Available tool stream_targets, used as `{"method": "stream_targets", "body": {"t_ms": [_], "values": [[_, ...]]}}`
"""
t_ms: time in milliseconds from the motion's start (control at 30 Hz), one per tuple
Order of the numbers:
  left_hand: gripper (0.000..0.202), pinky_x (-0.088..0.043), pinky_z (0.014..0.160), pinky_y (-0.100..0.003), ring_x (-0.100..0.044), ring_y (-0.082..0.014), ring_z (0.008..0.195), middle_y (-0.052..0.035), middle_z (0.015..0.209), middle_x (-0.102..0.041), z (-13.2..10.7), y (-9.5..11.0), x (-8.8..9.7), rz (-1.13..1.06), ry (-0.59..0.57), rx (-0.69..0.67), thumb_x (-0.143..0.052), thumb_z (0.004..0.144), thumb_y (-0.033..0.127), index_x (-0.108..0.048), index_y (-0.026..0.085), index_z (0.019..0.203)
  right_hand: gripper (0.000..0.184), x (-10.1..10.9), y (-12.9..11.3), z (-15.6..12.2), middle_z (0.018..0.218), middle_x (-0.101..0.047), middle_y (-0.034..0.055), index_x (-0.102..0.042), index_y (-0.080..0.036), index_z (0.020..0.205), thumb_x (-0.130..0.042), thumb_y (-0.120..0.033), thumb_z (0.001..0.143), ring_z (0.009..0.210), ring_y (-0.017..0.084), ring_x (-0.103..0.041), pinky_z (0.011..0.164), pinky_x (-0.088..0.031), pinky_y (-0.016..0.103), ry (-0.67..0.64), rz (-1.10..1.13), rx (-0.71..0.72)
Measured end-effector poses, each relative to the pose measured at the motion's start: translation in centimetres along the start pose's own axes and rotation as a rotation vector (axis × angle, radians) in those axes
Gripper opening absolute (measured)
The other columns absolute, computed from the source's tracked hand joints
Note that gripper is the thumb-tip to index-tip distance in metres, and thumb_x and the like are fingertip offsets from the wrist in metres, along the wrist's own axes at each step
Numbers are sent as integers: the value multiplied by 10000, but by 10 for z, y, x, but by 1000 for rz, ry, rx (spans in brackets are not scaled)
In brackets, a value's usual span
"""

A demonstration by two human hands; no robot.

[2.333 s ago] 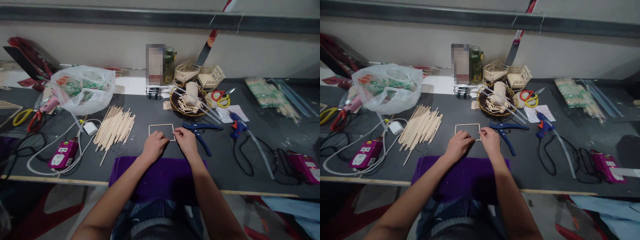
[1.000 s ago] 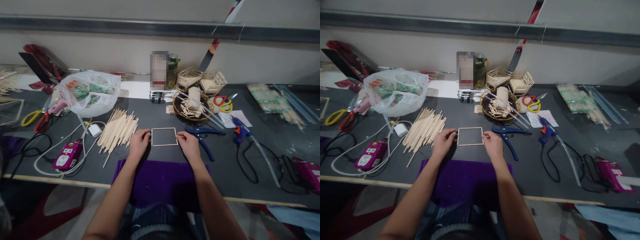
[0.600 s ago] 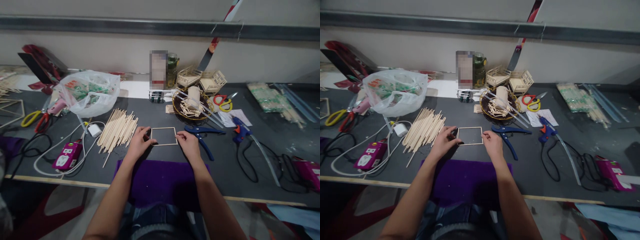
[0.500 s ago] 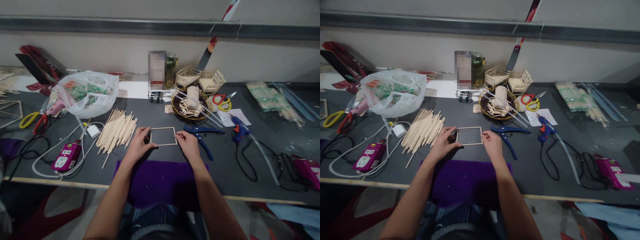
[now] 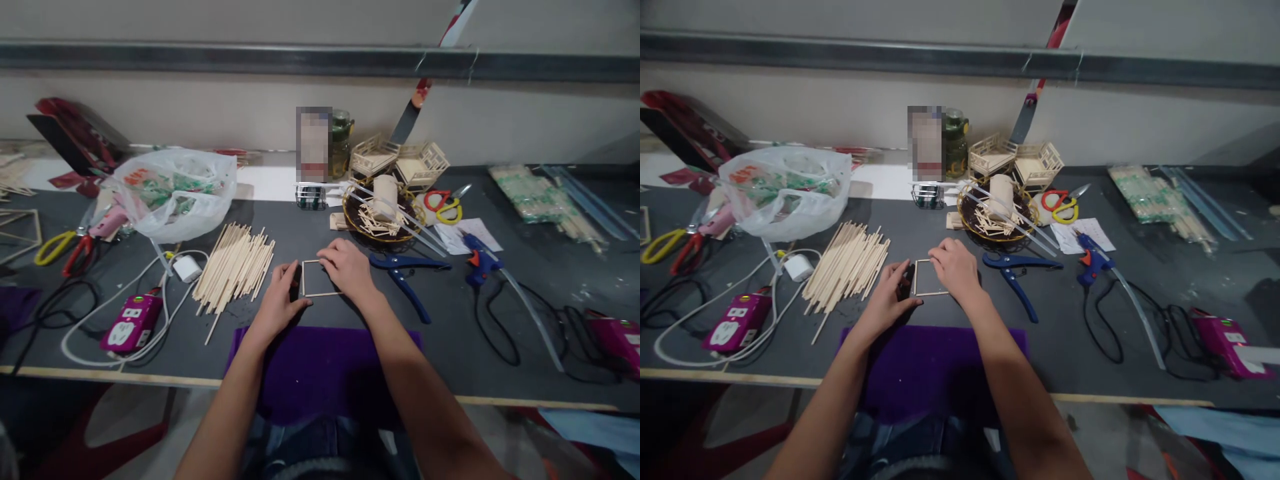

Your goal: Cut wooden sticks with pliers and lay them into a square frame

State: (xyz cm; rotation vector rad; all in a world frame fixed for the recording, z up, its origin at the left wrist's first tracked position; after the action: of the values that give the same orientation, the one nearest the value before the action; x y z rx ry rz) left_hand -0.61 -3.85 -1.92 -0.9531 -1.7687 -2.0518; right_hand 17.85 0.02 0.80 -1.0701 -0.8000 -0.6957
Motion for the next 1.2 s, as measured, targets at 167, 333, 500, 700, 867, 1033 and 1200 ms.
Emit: {"method": "stream_targets", "body": {"t_ms": [167,333,500,700,867,1033,1200], "values": [[791,-492,893,-367,-572,-164,915,-71,1264,-449,1,2,0,15,-8,-20,-743,725,214,-366,294,1416,164,-13,-7,13,972,-629,49,-716,-255,979,-575,-227,899,936,204,-502,729,-402,310,-99,-94,39],[741,-473,925,-385,-563,-193,997,-90,1297,-476,3,3,0,-5,-24,-37,-717,746,209,-394,280,1409,148,-17,-10,15,969,-627,65,-725,-240,935,-581,-262,906,939,217,-478,742,-372,328,-182,-139,58],[693,-460,957,-412,-548,-219,1079,-96,1308,-490,3,5,1,-18,-33,-40,-694,763,211,-419,279,1395,119,-19,-8,15,965,-627,72,-727,-235,928,-619,-254,883,936,228,-480,746,-369,340,-180,-149,58],[679,-438,1005,-430,-505,-251,1201,-98,1322,-501,3,5,2,-8,-37,-46,-697,755,197,-445,277,1380,120,-21,-5,14,950,-628,70,-729,-245,925,-617,-239,882,921,228,-484,730,-379,347,-172,-139,77],[656,-446,1001,-408,-507,-243,1206,-98,1319,-511,3,5,3,11,-35,-60,-701,755,199,-463,260,1363,120,-22,-6,14,954,-631,71,-731,-243,916,-616,-240,882,927,229,-487,726,-383,344,-175,-136,69],[609,-438,1013,-413,-504,-244,1206,-108,1320,-516,4,6,3,4,-38,-51,-678,779,205,-478,234,1353,124,-21,-6,14,957,-634,70,-727,-233,932,-614,-240,883,928,226,-488,725,-385,336,-185,-143,62],[614,-429,1026,-428,-499,-254,1226,-106,1322,-521,4,6,2,19,-34,-44,-677,776,207,-480,246,1356,123,-23,-5,13,952,-635,67,-728,-239,918,-610,-236,883,926,227,-486,721,-388,337,-169,-134,71]]}}
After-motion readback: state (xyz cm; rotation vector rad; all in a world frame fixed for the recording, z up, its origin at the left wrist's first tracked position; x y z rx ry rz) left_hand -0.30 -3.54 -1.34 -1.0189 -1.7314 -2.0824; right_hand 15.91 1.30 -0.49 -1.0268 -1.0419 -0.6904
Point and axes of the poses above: each hand's wrist, its own z-axis towards the middle knuckle, its own x-axis out of the back of the hand, y = z × x, the point moved 2 cm from there along z, towards the middle knuckle
